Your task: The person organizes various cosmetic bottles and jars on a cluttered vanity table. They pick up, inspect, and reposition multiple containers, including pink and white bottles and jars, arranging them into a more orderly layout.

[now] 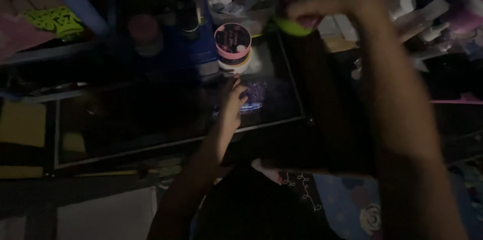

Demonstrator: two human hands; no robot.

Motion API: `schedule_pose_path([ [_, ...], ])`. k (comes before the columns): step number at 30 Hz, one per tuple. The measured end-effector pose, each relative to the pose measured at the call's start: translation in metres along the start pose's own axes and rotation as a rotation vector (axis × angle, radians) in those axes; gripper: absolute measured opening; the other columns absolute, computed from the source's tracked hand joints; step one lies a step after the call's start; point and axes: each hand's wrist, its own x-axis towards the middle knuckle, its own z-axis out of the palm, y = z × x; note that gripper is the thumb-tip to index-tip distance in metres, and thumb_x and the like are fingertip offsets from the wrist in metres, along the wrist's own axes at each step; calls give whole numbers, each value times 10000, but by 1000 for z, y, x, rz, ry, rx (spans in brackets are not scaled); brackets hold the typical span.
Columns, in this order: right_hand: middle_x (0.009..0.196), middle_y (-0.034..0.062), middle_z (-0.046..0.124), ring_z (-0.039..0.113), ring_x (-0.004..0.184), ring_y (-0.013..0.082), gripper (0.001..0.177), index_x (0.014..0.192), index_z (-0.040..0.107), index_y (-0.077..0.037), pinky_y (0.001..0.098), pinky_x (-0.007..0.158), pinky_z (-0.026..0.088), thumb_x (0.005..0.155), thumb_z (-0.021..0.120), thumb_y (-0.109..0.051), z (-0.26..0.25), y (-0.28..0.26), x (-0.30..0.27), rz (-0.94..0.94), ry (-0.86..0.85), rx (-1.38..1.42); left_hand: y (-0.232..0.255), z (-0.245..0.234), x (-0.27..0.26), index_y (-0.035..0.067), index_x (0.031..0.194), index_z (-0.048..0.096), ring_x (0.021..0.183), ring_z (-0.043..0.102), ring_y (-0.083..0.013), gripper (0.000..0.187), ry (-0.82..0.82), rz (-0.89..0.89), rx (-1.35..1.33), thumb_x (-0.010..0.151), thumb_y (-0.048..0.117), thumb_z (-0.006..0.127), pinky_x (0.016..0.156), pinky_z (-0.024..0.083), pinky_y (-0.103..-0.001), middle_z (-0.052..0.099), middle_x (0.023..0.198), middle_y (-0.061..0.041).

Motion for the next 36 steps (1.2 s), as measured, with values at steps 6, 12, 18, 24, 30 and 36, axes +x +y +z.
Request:
schedule_pose_path([
  [6,1139,308,685,623,1095,513,1153,1365,437,-21,502,955,517,517,931,-625,89,-28,-6,-195,249,-46,-11,-14,6,141,1531,463,1411,444,-252,659,3,-32,39,888,177,601,1112,398,-482,418,1602,-91],
  [12,1178,237,678,566,1163,491,1091,1292,444,-76,537,899,519,495,927,-645,150,-40,3,-59,193,-1,-18,-16,5,138,1509,483,1403,461,-234,621,-35,-19,-23,902,190,604,1089,420,-459,434,1600,-71],
  [18,1257,216,651,541,1197,484,1075,1347,438,-131,538,918,515,491,921,-566,184,-37,21,-30,154,120,1,-14,3,114,1534,446,1469,413,-258,656,-37,-12,5,896,134,598,1145,398,-477,384,1639,-89],
  [24,1246,252,641,528,1221,495,1120,1386,411,-101,571,941,487,530,942,-590,204,-31,40,-64,168,151,12,-18,0,106,1559,407,1501,370,-267,651,-21,-27,30,929,146,567,1156,371,-473,342,1666,-104],
  [30,1251,226,671,521,1190,543,1153,1408,388,-67,563,1034,460,526,959,-541,223,-17,54,-146,211,291,9,-18,7,64,1565,377,1491,374,-269,656,-25,-13,22,936,129,552,1158,385,-464,335,1664,-113],
  [36,1321,208,640,534,1205,513,1076,1354,437,-113,553,1015,459,532,1022,-486,232,-13,53,-230,299,465,-8,-15,23,25,1565,347,1425,450,-284,666,-21,4,-67,938,113,556,1137,440,-442,388,1629,-141],
])
